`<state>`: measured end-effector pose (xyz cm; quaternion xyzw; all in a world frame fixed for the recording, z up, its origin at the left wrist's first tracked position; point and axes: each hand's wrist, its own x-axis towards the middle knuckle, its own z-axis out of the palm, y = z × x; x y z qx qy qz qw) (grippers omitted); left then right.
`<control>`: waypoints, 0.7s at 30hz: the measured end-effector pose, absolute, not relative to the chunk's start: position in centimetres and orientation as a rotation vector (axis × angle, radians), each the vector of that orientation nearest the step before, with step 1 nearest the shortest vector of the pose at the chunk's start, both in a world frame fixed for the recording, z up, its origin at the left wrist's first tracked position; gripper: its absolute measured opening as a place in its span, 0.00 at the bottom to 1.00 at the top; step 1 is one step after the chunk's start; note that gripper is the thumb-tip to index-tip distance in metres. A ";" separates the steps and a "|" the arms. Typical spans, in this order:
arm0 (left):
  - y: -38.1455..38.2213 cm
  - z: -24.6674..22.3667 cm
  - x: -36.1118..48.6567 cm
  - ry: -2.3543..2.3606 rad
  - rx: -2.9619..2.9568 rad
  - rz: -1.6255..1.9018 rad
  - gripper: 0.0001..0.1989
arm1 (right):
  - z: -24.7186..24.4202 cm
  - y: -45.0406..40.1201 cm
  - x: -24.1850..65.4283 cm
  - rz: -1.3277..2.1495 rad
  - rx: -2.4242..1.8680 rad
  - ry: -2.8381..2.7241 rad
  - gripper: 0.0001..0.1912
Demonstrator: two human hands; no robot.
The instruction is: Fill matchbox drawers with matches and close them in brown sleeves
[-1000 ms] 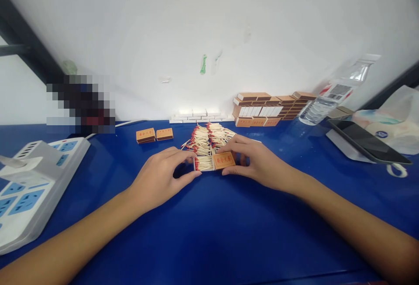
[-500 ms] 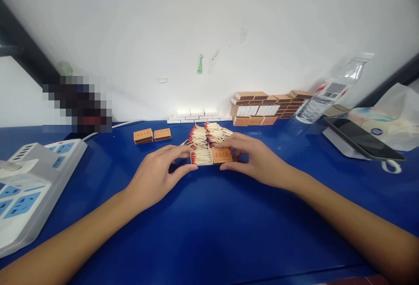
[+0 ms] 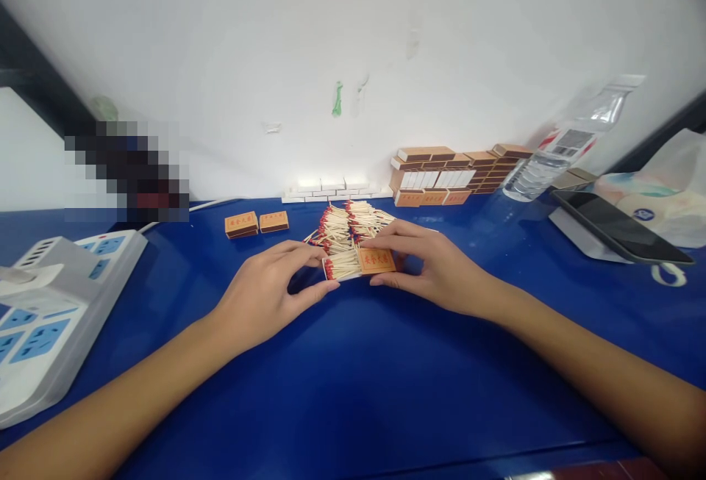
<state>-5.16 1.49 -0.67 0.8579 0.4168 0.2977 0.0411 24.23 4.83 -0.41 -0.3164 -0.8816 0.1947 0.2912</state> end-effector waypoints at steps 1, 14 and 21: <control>1.5 -0.7 -5.1 1.268 2.643 0.912 0.16 | -0.4 4.8 24.3 0.516 -0.836 -2.359 0.23; 1.0 -0.6 -4.9 1.039 2.652 0.925 0.15 | -0.3 3.3 23.0 0.561 -0.754 -2.359 0.23; 0.7 -0.6 -4.4 0.893 2.549 1.049 0.21 | -0.7 1.5 21.4 0.556 -0.621 -2.319 0.25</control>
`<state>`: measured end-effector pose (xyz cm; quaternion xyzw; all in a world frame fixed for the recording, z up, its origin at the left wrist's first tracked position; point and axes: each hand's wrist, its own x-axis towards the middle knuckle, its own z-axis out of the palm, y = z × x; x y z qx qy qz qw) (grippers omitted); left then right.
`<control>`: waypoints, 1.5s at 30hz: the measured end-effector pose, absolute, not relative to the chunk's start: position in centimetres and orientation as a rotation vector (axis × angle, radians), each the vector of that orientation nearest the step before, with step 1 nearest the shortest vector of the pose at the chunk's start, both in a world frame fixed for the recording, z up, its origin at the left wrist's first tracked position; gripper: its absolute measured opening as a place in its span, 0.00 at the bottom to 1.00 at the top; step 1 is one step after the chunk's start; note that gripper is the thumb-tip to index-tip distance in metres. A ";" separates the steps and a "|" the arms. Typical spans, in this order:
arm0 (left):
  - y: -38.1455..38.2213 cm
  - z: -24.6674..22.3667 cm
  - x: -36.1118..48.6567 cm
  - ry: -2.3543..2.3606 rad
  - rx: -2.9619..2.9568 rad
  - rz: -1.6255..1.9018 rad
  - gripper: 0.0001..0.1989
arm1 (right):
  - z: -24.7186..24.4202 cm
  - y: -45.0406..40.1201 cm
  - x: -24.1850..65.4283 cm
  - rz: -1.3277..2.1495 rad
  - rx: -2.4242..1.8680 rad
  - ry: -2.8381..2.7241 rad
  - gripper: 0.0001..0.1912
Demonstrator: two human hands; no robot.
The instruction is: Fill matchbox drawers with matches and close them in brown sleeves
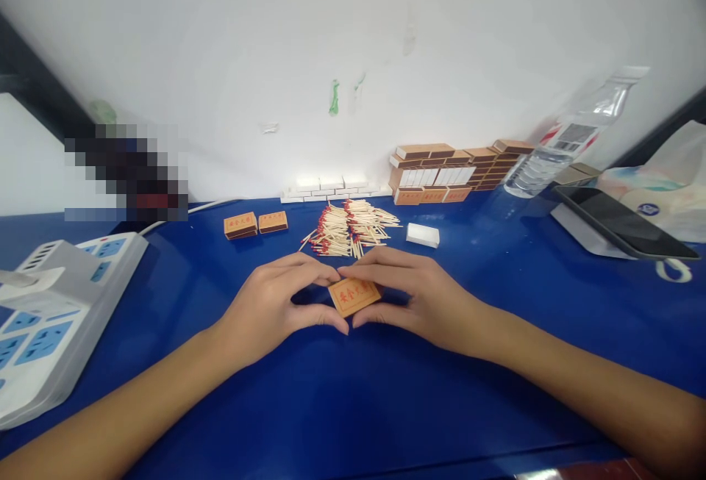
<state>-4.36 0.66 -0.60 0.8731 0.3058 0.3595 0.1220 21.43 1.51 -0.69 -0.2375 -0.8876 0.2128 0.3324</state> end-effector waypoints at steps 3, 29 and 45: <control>0.4 -0.5 -4.3 0.839 2.541 1.039 0.21 | -1.0 1.3 21.2 0.553 -0.580 -2.354 0.26; 9.2 -0.6 -13.3 1.954 2.652 0.736 0.23 | 0.7 8.1 29.6 0.197 -1.411 -2.508 0.11; 1.0 0.1 -4.2 1.068 2.754 0.683 0.22 | 1.4 1.6 20.3 0.768 -0.743 -2.452 0.07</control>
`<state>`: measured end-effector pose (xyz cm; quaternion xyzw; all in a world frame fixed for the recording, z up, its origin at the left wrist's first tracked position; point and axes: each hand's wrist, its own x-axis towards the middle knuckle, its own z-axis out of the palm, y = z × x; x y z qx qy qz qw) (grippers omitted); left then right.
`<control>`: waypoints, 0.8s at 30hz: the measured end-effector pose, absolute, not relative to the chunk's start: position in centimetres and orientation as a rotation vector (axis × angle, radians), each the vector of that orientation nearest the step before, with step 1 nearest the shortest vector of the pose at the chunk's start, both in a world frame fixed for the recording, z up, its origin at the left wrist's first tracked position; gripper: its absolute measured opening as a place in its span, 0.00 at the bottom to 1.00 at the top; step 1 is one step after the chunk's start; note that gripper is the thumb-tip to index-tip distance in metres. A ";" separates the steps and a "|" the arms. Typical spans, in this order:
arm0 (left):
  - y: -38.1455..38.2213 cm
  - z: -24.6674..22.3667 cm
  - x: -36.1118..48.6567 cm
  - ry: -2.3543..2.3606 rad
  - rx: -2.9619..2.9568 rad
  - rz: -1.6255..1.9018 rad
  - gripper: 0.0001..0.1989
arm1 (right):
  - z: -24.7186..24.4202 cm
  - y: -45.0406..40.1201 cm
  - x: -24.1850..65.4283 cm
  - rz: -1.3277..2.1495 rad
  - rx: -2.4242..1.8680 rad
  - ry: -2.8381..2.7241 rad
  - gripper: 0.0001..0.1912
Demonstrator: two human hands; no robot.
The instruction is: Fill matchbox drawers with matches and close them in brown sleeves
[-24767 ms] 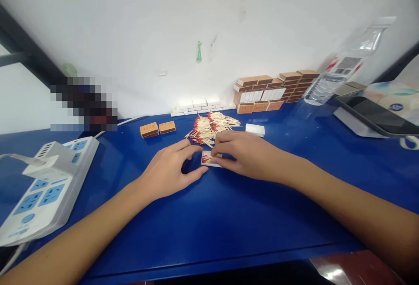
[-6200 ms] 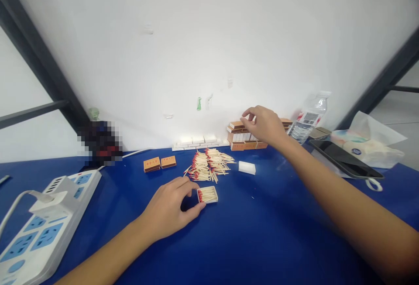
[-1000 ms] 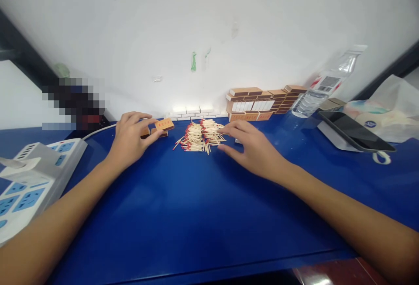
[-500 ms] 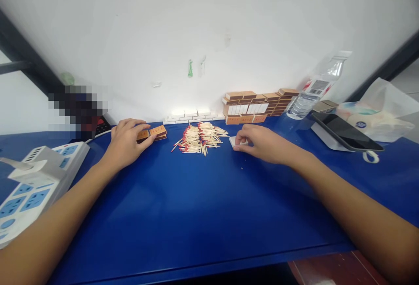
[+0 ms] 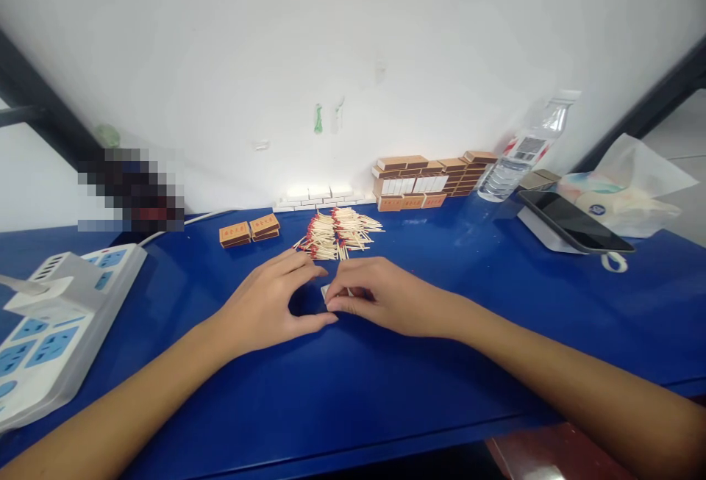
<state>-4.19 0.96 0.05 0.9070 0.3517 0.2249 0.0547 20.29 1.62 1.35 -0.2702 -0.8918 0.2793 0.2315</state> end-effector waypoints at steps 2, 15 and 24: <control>1.2 -0.2 -4.5 1.069 2.735 0.662 0.16 | 1.5 2.6 20.9 0.685 -0.785 -2.389 0.08; 1.3 -1.0 -3.8 1.037 2.644 0.699 0.15 | -1.0 9.4 24.0 0.285 -1.182 -2.417 0.11; 1.4 -0.5 -3.9 1.052 2.643 0.712 0.13 | -0.5 8.5 23.4 0.207 -1.302 -2.529 0.09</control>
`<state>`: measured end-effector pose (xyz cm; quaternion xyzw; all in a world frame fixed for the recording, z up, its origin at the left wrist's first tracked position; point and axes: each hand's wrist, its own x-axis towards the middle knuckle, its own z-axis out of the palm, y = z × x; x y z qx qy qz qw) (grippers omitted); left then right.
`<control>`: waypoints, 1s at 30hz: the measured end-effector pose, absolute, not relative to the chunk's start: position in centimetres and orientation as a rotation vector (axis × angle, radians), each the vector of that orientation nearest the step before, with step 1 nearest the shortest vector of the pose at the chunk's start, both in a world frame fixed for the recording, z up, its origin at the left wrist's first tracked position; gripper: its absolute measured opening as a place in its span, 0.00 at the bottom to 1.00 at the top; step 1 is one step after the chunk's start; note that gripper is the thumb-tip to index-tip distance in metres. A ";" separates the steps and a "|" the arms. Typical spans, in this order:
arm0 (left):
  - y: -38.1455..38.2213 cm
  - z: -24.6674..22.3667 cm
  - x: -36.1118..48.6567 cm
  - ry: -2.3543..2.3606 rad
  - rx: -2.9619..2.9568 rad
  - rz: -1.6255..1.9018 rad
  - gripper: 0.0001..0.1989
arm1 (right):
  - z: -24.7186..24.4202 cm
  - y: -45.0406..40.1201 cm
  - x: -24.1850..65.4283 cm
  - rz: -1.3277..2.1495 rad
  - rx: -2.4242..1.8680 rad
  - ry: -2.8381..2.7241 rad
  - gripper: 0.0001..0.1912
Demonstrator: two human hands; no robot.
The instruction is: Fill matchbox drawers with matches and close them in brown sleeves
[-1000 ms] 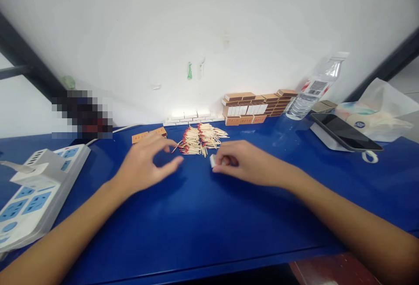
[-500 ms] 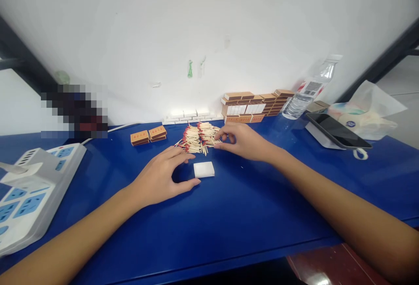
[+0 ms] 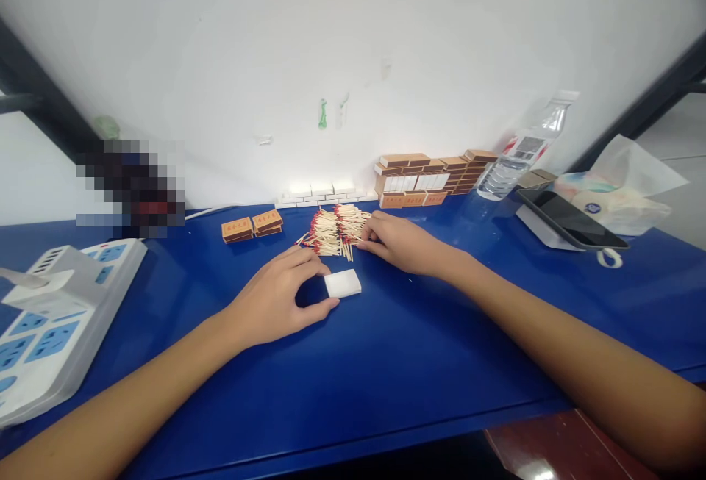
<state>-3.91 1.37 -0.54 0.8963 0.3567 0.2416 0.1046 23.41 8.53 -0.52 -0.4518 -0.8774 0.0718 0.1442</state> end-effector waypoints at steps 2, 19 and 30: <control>1.4 -0.5 -4.0 1.056 2.655 0.709 0.13 | -0.3 8.2 23.5 0.179 -1.313 -2.561 0.09; 1.6 -0.5 -4.5 1.074 2.665 0.727 0.13 | -0.1 7.5 25.5 0.144 -1.238 -2.550 0.12; 1.6 -0.7 -4.5 1.077 2.672 0.708 0.13 | 1.2 7.1 25.8 0.105 -1.221 -2.491 0.11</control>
